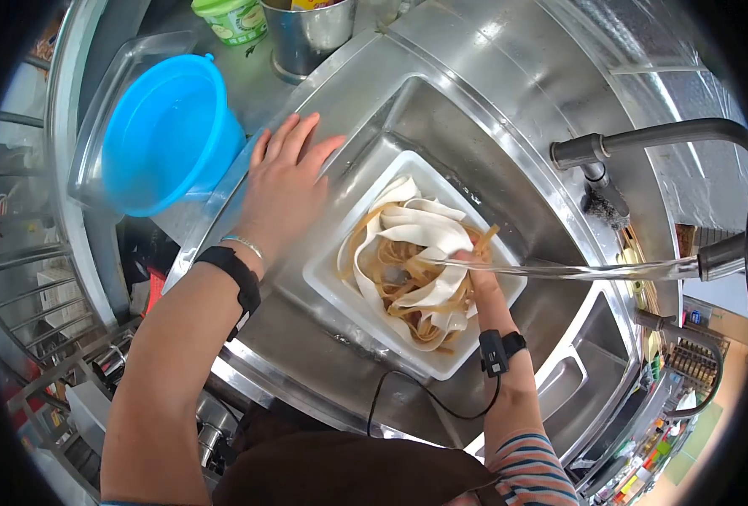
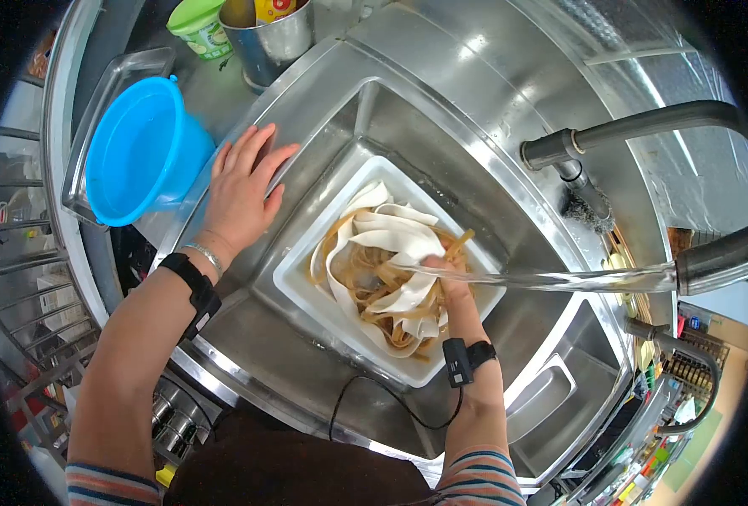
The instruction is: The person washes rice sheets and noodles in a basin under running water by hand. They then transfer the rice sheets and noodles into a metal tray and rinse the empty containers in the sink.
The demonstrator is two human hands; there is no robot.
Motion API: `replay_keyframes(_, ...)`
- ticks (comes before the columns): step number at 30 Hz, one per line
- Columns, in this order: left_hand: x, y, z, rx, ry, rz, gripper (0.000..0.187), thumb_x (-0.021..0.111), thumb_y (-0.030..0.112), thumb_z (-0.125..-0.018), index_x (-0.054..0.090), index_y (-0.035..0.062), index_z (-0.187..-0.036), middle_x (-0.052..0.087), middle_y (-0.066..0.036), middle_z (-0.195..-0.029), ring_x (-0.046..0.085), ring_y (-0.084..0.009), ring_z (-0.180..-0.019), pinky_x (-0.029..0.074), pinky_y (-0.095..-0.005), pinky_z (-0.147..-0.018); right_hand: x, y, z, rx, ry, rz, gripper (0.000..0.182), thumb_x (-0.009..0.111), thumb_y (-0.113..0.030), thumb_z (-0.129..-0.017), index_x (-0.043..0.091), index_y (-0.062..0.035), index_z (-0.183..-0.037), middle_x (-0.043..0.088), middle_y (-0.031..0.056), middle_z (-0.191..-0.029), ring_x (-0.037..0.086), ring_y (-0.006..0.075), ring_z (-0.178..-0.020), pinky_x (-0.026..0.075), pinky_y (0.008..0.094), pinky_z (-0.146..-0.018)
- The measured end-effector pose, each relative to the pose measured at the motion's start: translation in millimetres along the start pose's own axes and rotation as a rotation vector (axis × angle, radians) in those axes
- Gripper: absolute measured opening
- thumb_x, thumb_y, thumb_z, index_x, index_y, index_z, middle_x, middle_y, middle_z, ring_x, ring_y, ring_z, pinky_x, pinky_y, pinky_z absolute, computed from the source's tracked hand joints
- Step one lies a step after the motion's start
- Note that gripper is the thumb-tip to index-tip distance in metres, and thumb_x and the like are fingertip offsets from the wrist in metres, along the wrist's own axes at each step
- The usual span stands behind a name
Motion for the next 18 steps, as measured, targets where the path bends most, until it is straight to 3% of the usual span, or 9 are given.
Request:
replay_keyframes(2,-0.3,-0.9,-0.8,-0.009,-0.012,0.002,0.056,0.065,0.010,-0.078,0.051,0.0259,-0.130,0.037,-0.007,-0.144,0.033,-0.0298,-0.136,0.025,-0.0508,-0.111,3.4,-6.7,-11.4,-0.069,-0.075,-0.260,0.048,0.070,0.000,-0.071,0.057,-0.0006,-0.117,0.066,0.0067,-0.093,0.064,0.0155,-0.078,0.055,0.0289,-0.070)
replay_keyframes(6,-0.1,-1.3,-0.8,-0.011,-0.014,-0.014,0.055,0.065,0.010,-0.078,0.051,0.0256,-0.129,0.037,-0.007,-0.144,0.033,-0.0298,-0.136,0.025,-0.0509,-0.111,32.6,-11.0,-22.1,-0.186,-0.031,-0.044,0.040,0.065,0.002,-0.072,0.057,0.0016,-0.111,0.067,0.0082,-0.093,0.065,0.0154,-0.077,0.054,0.0280,-0.067)
replay_keyframes(7,-0.6,-0.9,-1.2,-0.012,-0.019,-0.007,0.054,0.065,0.011,-0.079,0.051,0.0256,-0.129,0.037,-0.007,-0.144,0.033,-0.0299,-0.136,0.025,-0.0509,-0.111,40.4,-4.2,-25.8,-0.257,-0.030,0.033,0.038,0.064,0.002,-0.071,0.058,-0.0031,-0.109,0.067,0.0128,-0.093,0.065,0.0218,-0.079,0.054,0.0351,-0.071)
replay_keyframes(8,-0.9,-0.4,-1.4,-0.014,-0.026,0.001,0.054,0.065,0.011,-0.079,0.051,0.0255,-0.129,0.036,-0.007,-0.144,0.033,-0.0299,-0.136,0.025,-0.0510,-0.111,41.3,5.3,-27.0,-0.254,-0.035,0.032,0.038,0.064,0.002,-0.071,0.058,-0.0031,-0.109,0.067,0.0128,-0.093,0.065,0.0218,-0.079,0.054,0.0351,-0.071)
replay_keyframes(10,-3.1,0.2,-2.4,-0.024,-0.031,0.024,0.053,0.063,0.010,-0.079,0.052,0.0247,-0.129,0.038,-0.008,-0.144,0.032,-0.0294,-0.137,0.023,-0.0505,-0.112,66.9,-9.2,-5.6,-0.421,-0.020,0.846,0.045,0.065,0.003,-0.067,0.062,-0.0130,-0.110,0.065,0.0097,-0.088,0.064,0.0240,-0.084,0.052,0.0382,-0.077)
replay_keyframes(11,-3.5,0.6,-2.0,-0.028,-0.035,0.053,0.052,0.062,0.010,-0.079,0.053,0.0240,-0.128,0.039,-0.010,-0.144,0.031,-0.0290,-0.138,0.021,-0.0501,-0.114,85.8,-33.1,24.2,-0.324,-0.006,1.218,0.042,0.063,-0.004,-0.071,0.064,-0.0198,-0.110,0.063,0.0125,-0.097,0.061,0.0293,-0.100,0.048,0.0446,-0.087)
replay_keyframes(15,-2.5,0.7,-0.9,-0.013,-0.022,0.052,0.051,0.061,0.009,-0.079,0.053,0.0235,-0.127,0.039,-0.010,-0.144,0.031,-0.0296,-0.137,0.021,-0.0502,-0.113,83.1,-27.0,55.8,-0.431,-0.258,1.657,0.033,0.060,-0.012,-0.077,0.066,-0.0204,-0.109,0.059,0.0156,-0.109,0.056,0.0329,-0.109,0.046,0.0466,-0.089)
replay_keyframes(17,-2.1,0.6,-1.3,-0.011,-0.021,0.015,0.053,0.064,0.011,-0.079,0.052,0.0252,-0.129,0.036,-0.007,-0.145,0.032,-0.0297,-0.136,0.025,-0.0498,-0.112,66.6,-26.6,66.8,-0.156,-0.600,1.806,0.034,0.057,-0.015,-0.083,0.063,-0.0196,-0.115,0.053,0.0181,-0.120,0.053,0.0335,-0.114,0.046,0.0469,-0.090)
replay_keyframes(18,-1.4,1.0,-1.4,-0.007,-0.020,0.019,0.053,0.064,0.011,-0.079,0.052,0.0252,-0.129,0.036,-0.007,-0.145,0.032,-0.0297,-0.136,0.025,-0.0498,-0.112,59.4,-26.7,65.6,-0.152,-0.595,1.805,0.034,0.057,-0.015,-0.083,0.063,-0.0196,-0.115,0.053,0.0181,-0.120,0.053,0.0335,-0.114,0.046,0.0469,-0.090)
Point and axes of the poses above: each hand's wrist, its own z-axis away from the middle knuckle, its own x-axis out of the palm, y = z × x, the point moved 5 cm from there along -z, towards the middle knuckle
